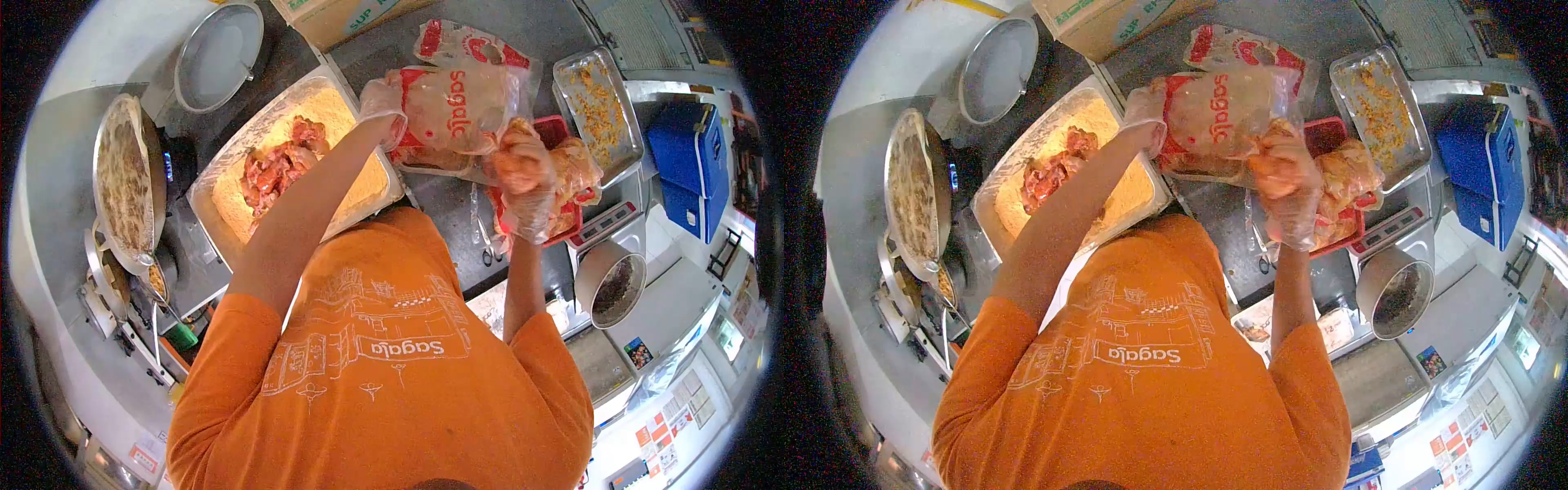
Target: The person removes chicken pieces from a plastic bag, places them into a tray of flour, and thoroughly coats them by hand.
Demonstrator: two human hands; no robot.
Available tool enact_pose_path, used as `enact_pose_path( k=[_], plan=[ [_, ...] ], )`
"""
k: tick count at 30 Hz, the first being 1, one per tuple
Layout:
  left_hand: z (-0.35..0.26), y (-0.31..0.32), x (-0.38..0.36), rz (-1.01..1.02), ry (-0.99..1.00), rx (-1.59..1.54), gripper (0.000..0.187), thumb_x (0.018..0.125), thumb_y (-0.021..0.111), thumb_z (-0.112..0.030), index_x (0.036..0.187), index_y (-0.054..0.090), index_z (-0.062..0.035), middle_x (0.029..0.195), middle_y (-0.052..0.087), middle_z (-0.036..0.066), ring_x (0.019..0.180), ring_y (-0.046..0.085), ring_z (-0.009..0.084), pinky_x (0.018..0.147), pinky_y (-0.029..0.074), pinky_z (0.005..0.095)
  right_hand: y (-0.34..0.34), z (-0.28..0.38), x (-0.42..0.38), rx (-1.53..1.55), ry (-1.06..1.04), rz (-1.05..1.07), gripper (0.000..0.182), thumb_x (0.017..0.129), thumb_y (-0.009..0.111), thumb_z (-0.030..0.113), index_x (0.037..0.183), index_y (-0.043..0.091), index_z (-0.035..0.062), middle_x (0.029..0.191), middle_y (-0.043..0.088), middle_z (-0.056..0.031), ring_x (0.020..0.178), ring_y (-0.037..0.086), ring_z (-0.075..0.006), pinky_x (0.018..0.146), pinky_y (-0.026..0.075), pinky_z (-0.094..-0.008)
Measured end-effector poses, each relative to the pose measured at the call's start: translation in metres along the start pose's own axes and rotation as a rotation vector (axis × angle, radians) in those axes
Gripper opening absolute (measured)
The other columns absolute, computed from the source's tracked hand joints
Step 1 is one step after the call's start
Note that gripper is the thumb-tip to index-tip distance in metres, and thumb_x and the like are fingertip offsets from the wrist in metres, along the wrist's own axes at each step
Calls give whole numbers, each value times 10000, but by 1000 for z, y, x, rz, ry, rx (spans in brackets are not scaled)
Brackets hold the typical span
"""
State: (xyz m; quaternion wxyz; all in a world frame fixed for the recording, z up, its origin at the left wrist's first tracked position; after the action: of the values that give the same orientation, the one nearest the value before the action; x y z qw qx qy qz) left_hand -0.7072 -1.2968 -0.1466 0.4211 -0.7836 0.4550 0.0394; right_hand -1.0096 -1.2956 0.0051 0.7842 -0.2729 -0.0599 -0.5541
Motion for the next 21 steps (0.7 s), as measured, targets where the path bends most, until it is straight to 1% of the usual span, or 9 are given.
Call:
enact_pose_path(
  k=[2,5,6,7,9,12,15,18,21],
  plan=[
    [-4,11,8,22,202,289,452,1007,611,-433,1139,676,-5,1028,732,267,1034,713,433,860,559,484,-6,-15,-16,291,229,-225,290,804,791,82,1067,668,86,1081,730,-96,987,675,-308,901,536,-384],
    [-26,-24,-49,2,207,98,658,958,640,-550,1202,568,57,1033,725,285,1031,672,533,882,556,527,13,-14,-24,488,405,-312,311,807,790,79,1089,660,84,1090,730,-101,997,676,-309,905,536,-386],
    [-41,-43,-69,99,148,99,609,1000,639,-447,1262,502,86,1181,698,288,1151,660,488,988,536,485,22,-4,-21,506,413,-269,318,808,790,78,1097,657,83,1093,730,-103,1001,676,-309,906,536,-387],
    [-45,-58,-84,130,272,-21,585,1014,630,-406,1279,500,100,1227,683,276,1192,646,449,1011,522,466,32,11,-16,517,402,-205,324,809,790,77,1104,655,83,1096,730,-104,1004,676,-309,907,537,-388],
    [-31,-96,-112,191,513,-255,538,1043,610,-324,1312,497,128,1319,652,252,1275,619,370,1057,495,430,56,51,-4,508,334,-3,338,811,789,76,1119,649,81,1102,729,-108,1011,677,-310,910,537,-390],
    [32,-159,-149,87,540,-402,444,1041,633,-236,1371,565,53,1331,674,162,1264,618,235,1067,471,339,109,128,12,445,111,476,358,814,788,73,1141,641,79,1111,729,-113,1022,678,-311,914,537,-392],
    [103,-217,-180,39,244,-518,420,1060,607,-184,1423,577,25,1333,673,106,1228,612,177,1076,454,317,162,195,7,460,-98,930,379,817,788,70,1163,633,77,1120,729,-118,1032,679,-312,918,537,-395],
    [195,-252,-199,-176,209,-501,429,1069,598,-220,1420,575,26,1336,673,92,1230,609,164,1068,459,314,205,244,-15,514,-186,1223,399,820,787,67,1185,625,74,1128,728,-123,1043,680,-313,922,538,-397],
    [229,-290,-232,-245,90,-439,438,1075,588,-245,1418,580,28,1337,671,108,1231,610,175,1073,456,313,254,276,-42,562,-238,1402,420,823,786,65,1207,618,72,1137,728,-128,1054,682,-315,926,538,-400]
  ],
)
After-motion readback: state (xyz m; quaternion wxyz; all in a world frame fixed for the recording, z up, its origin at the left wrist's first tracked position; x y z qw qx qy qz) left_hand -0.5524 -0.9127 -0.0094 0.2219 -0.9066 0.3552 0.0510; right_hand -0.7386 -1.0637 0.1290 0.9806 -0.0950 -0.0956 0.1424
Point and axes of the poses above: each hand's wrist, its own x-axis towards the middle knuckle, its own y-axis out of the palm, z = x × y, the point moved 6 cm from there along x, towards the middle knuckle
